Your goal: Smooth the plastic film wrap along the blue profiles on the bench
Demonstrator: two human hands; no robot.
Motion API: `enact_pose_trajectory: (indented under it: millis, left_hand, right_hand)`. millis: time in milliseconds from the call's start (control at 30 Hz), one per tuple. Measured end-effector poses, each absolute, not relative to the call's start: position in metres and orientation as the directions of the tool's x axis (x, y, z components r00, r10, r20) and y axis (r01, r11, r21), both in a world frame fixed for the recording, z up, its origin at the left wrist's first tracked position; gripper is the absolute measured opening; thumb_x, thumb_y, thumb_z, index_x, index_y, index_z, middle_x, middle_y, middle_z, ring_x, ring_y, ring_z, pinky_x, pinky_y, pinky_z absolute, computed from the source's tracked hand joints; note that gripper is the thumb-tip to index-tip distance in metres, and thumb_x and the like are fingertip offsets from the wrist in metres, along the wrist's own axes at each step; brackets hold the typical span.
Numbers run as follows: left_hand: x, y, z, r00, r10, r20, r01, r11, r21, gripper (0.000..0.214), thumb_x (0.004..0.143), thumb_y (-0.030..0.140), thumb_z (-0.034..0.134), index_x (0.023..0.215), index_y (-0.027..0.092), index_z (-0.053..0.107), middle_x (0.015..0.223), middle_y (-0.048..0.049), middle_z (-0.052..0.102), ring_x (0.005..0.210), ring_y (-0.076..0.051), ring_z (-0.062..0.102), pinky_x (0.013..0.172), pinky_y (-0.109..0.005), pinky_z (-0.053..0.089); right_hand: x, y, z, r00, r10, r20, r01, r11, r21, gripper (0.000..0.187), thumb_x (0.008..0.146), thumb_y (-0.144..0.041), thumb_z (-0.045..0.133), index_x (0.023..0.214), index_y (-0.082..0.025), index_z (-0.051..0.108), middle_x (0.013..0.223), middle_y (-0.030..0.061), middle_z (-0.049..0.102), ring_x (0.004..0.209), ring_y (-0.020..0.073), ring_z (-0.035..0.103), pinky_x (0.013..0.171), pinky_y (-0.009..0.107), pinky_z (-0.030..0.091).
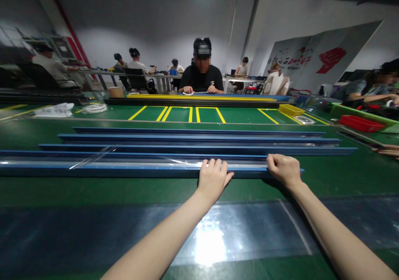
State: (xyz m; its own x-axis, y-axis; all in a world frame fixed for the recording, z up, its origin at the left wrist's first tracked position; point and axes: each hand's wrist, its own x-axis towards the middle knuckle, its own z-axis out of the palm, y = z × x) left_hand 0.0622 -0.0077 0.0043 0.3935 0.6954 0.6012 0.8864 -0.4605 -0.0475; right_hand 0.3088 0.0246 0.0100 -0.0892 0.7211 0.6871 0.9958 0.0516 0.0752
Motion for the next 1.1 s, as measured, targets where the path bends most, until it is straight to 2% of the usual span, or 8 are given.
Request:
enact_pose_trajectory:
  millis: [167,1100]
  left_hand:
    - [0.0632,-0.0075,0.0028,0.4,0.689,0.604,0.882,-0.47,-0.048,0.026,0.08,0.042,0.052,0.077,0.017,0.055,0.075,-0.0034,0.059,0.074,-0.02,0.052,0.069,-0.034,0.032]
    - [0.0636,-0.0071,0.0032,0.396,0.728,0.559,0.884,-0.468,-0.017,0.028,0.081,0.043,0.05,0.075,0.016,0.057,0.071,-0.0045,0.061,0.07,-0.02,0.055,0.065,-0.033,0.031]
  right_hand:
    - [0.3074,0.0245,0.0096,-0.078,0.737,0.671,0.997,0.055,0.056,0.046,0.078,-0.034,0.032,0.04,-0.017,0.05,0.049,0.007,0.06,0.042,0.0123,0.047,0.046,0.025,0.022]
    - [0.3043,0.0227,0.013,-0.033,0.787,0.616,0.999,0.046,-0.006,0.045,0.078,-0.036,0.032,0.04,-0.018,0.048,0.05,0.0071,0.061,0.044,0.0141,0.049,0.047,0.025,0.024]
